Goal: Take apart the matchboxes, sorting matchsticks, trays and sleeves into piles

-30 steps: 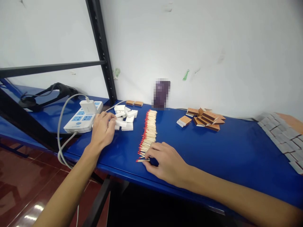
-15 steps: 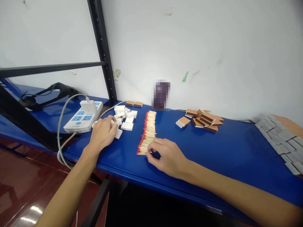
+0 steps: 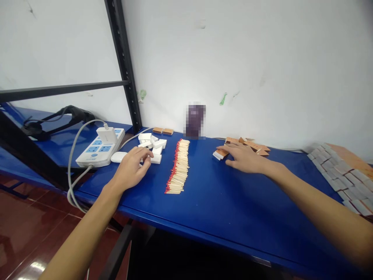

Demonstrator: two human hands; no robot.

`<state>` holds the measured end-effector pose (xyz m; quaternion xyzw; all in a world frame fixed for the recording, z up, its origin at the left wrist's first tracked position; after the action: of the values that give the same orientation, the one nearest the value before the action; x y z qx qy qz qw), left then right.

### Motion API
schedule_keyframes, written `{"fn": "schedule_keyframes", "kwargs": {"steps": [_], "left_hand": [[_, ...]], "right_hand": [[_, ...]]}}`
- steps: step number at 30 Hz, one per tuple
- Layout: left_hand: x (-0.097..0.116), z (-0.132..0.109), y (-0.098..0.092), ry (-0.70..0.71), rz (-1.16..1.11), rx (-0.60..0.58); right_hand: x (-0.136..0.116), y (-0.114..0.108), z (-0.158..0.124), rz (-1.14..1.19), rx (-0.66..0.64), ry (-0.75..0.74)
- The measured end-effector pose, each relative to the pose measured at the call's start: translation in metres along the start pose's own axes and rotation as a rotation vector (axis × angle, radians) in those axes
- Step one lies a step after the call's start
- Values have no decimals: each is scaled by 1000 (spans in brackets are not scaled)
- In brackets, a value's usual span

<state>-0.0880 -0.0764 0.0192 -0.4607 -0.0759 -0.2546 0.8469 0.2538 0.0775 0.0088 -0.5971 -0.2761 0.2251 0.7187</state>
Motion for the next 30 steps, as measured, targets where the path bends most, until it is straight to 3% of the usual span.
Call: {"fn": "schedule_keyframes", "kwargs": {"steps": [4, 8, 13, 16, 19, 24, 30], "left_hand": [[10, 2, 1, 12, -101, 75], [31, 12, 8, 106, -194, 141], [67, 21, 21, 366, -254, 60], [78, 19, 28, 439, -279, -25], [80, 13, 32, 459, -281, -87], [75, 7, 32, 468, -284, -78], [72, 2, 29, 500, -266, -21]], "right_hand": [[-8, -13, -3, 29, 71, 9], [-38, -34, -12, 236, 203, -46], [-86, -52, -21, 401, 251, -120], [-108, -56, -26, 441, 302, -157], [-123, -58, -31, 497, 353, -194], [-134, -59, -34, 599, 367, -187], [-135, -51, -33, 824, 274, -107]]}}
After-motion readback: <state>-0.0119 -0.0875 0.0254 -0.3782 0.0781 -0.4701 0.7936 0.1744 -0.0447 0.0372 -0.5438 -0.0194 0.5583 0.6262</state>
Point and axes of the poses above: each hand's wrist, its own z-axis towards the middle knuckle, its own y-axis out of the palm, x = y × z, the point moved 4 cm from there along z, towards the middle knuckle, and after that the axes turned 5 degrees about -z, right-handed, at the moved point
